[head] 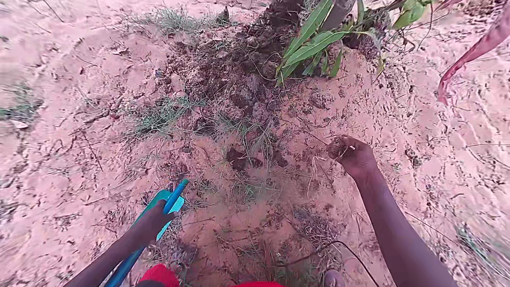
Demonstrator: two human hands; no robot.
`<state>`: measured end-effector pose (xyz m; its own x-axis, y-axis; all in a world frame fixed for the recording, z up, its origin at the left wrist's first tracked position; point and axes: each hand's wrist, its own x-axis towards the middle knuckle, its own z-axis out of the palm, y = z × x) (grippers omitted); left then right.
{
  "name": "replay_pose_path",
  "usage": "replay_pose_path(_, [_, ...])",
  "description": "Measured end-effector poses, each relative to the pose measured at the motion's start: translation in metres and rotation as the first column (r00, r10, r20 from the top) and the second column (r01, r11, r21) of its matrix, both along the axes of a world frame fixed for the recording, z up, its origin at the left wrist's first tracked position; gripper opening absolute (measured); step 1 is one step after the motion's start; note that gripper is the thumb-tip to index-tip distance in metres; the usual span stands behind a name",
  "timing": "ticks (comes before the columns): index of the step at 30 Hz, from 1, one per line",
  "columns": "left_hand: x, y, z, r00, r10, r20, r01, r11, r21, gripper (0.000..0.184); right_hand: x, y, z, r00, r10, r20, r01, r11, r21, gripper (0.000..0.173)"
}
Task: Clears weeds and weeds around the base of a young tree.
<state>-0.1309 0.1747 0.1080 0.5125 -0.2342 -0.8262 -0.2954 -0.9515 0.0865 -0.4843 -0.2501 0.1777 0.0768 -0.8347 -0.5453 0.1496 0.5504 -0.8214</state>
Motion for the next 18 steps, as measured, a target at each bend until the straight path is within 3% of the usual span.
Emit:
replay_pose_path(3, [0.003,0.003,-0.005,1.000,-0.007,0.010,0.007,1.000,-0.004,0.053,0.040,-0.084,0.062,0.990,0.026,0.135,0.000,0.981,-0.194,0.014])
replay_pose_path(6, [0.001,0.002,-0.003,1.000,-0.006,0.025,0.006,1.000,0.003,0.052,0.078,-0.143,0.116,0.997,0.064,0.049,-0.042,0.930,-0.365,0.058])
replay_pose_path(8, [-0.001,0.000,0.000,1.000,-0.014,0.023,0.014,1.000,0.008,0.052,0.092,-0.154,0.127,0.999,0.000,-0.042,-0.018,0.905,-0.424,0.072])
replay_pose_path(10, [-0.003,-0.003,0.004,1.000,-0.027,0.016,0.026,1.000,0.017,0.052,0.091,-0.145,0.117,0.987,-0.046,-0.154,-0.039,0.862,-0.506,0.076])
replay_pose_path(13, [0.000,-0.006,0.014,0.997,-0.069,0.017,0.069,0.997,0.035,0.053,0.067,-0.099,0.070,0.932,0.010,-0.362,-0.236,0.775,-0.586,0.060])
replay_pose_path(16, [0.005,-0.007,0.023,0.993,-0.119,-0.012,0.120,0.989,0.082,0.054,0.024,-0.034,0.003,0.708,0.164,-0.687,-0.580,0.689,-0.434,0.060])
replay_pose_path(18, [0.010,-0.008,0.020,0.988,-0.147,-0.046,0.151,0.983,0.107,0.050,-0.006,0.008,-0.028,0.528,0.291,-0.798,-0.741,0.617,-0.265,0.048])
